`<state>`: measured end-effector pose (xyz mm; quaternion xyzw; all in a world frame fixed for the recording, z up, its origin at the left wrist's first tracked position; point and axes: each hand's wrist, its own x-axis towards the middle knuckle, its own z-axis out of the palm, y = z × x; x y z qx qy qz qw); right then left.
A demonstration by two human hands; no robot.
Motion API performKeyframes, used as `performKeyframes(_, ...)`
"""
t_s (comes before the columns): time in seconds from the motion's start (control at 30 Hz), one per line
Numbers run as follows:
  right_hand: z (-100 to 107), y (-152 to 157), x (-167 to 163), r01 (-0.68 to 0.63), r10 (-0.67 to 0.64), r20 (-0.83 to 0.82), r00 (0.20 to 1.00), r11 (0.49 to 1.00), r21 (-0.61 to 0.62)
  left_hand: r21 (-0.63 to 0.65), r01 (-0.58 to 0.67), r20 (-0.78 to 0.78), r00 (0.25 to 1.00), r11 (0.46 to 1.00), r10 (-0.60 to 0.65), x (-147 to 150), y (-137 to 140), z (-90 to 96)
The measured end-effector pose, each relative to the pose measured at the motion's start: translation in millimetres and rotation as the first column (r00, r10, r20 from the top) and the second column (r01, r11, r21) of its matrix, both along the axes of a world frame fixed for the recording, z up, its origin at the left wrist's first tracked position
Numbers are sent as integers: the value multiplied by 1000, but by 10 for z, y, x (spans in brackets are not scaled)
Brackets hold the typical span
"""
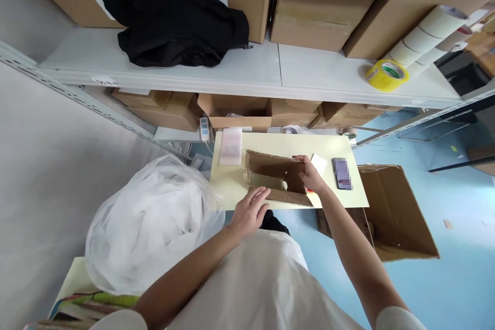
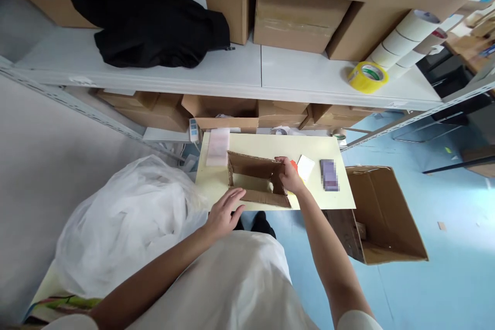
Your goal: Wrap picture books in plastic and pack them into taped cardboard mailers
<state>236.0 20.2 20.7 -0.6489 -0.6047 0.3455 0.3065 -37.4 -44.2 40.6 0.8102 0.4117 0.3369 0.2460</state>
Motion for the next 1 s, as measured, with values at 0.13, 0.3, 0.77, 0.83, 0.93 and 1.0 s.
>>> performKeyframes(0.13,19,30,80,-78,78,-25,997,997,-5,-28,-208,35,977,978,209,-84,231,105)
performKeyframes(0.3,-12,99,81,-63,65,-88,994,998,21,-265,-241,87,958,934,272,-42,569,-58)
performKeyframes(0.77,10,-499,542,-366,374,-50,926,923,119,-246,64,-13,998,967,-69,-270,477,-75)
performKeyframes(0.83,-36,-543,567,-441,431,100,897,890,117,-227,85,-153,981,970,-122,-356,457,-114)
performKeyframes(0.93,-82,-565,529,-454,426,213,879,885,106,-214,32,-263,961,976,-89,-375,446,-181)
performKeyframes(1.0,-87,-555,486,-432,406,202,891,895,109,-198,4,-217,975,980,-48,-333,454,-224)
